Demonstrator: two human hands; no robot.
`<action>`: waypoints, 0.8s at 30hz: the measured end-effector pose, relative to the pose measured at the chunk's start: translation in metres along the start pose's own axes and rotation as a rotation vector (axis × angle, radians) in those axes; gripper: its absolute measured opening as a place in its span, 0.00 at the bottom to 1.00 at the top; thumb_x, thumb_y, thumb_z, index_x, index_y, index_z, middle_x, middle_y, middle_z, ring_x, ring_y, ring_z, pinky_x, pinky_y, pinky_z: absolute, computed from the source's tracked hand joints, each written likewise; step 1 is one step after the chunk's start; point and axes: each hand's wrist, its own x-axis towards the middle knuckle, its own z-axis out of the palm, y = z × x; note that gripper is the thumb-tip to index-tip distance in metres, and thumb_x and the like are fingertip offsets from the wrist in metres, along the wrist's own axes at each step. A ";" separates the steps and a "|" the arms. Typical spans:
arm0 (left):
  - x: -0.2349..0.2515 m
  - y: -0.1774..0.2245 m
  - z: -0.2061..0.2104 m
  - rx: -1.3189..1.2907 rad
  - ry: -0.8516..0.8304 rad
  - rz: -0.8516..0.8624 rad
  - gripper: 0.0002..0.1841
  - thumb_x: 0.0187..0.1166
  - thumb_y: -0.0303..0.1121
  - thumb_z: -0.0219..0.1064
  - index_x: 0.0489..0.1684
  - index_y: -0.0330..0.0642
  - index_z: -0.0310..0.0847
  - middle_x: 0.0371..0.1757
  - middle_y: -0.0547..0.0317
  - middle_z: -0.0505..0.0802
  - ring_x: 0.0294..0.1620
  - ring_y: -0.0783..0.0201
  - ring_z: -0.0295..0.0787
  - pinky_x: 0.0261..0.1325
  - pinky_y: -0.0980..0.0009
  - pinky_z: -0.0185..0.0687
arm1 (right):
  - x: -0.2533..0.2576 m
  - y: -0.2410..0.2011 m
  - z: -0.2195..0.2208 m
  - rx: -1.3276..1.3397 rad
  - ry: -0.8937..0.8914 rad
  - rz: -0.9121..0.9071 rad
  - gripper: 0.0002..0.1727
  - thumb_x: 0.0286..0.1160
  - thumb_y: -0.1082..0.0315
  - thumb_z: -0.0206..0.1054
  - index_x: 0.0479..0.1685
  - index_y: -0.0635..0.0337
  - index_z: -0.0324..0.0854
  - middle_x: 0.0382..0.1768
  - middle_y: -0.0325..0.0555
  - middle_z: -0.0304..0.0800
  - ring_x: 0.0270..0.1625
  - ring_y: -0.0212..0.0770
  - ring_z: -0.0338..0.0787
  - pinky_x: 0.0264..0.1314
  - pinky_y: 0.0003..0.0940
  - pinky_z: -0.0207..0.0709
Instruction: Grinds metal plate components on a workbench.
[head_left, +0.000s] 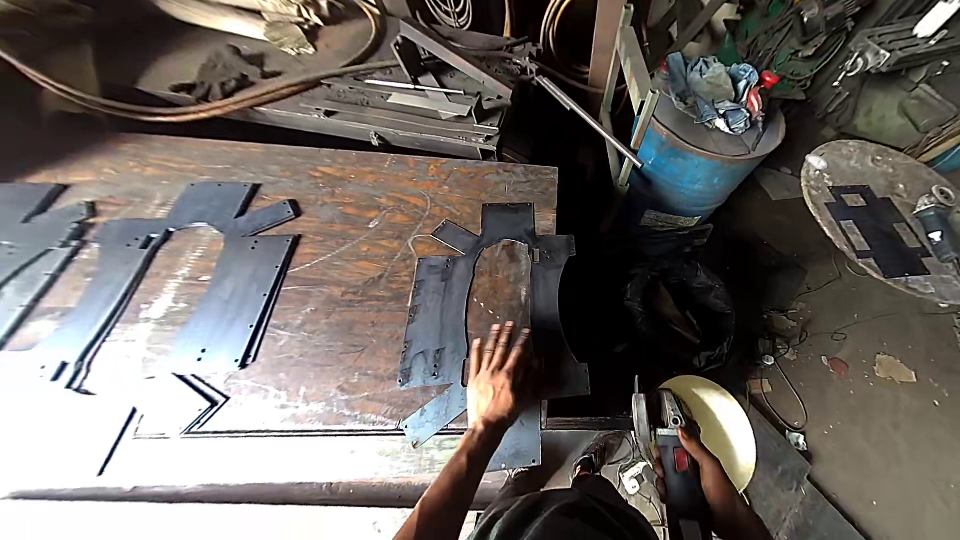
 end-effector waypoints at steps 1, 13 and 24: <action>-0.007 -0.011 0.002 0.067 -0.001 -0.082 0.33 0.87 0.60 0.42 0.89 0.61 0.68 0.93 0.52 0.66 0.95 0.47 0.54 0.93 0.35 0.43 | 0.010 -0.008 0.002 -0.012 -0.046 0.018 0.36 0.77 0.35 0.52 0.56 0.63 0.74 0.31 0.53 0.89 0.27 0.47 0.92 0.32 0.44 0.91; -0.014 -0.028 0.010 0.089 -0.116 -0.192 0.34 0.84 0.61 0.44 0.93 0.69 0.59 0.96 0.56 0.57 0.98 0.51 0.43 0.94 0.37 0.34 | 0.097 -0.053 0.016 -0.150 -0.315 0.317 0.43 0.62 0.25 0.67 0.53 0.60 0.77 0.33 0.48 0.88 0.31 0.43 0.91 0.37 0.40 0.91; -0.011 -0.029 0.010 0.101 -0.114 -0.192 0.34 0.83 0.60 0.44 0.93 0.72 0.56 0.97 0.58 0.56 0.98 0.52 0.41 0.94 0.37 0.33 | 0.067 -0.017 0.024 -0.229 -0.170 0.255 0.37 0.69 0.34 0.64 0.52 0.63 0.75 0.31 0.52 0.89 0.28 0.46 0.92 0.34 0.42 0.92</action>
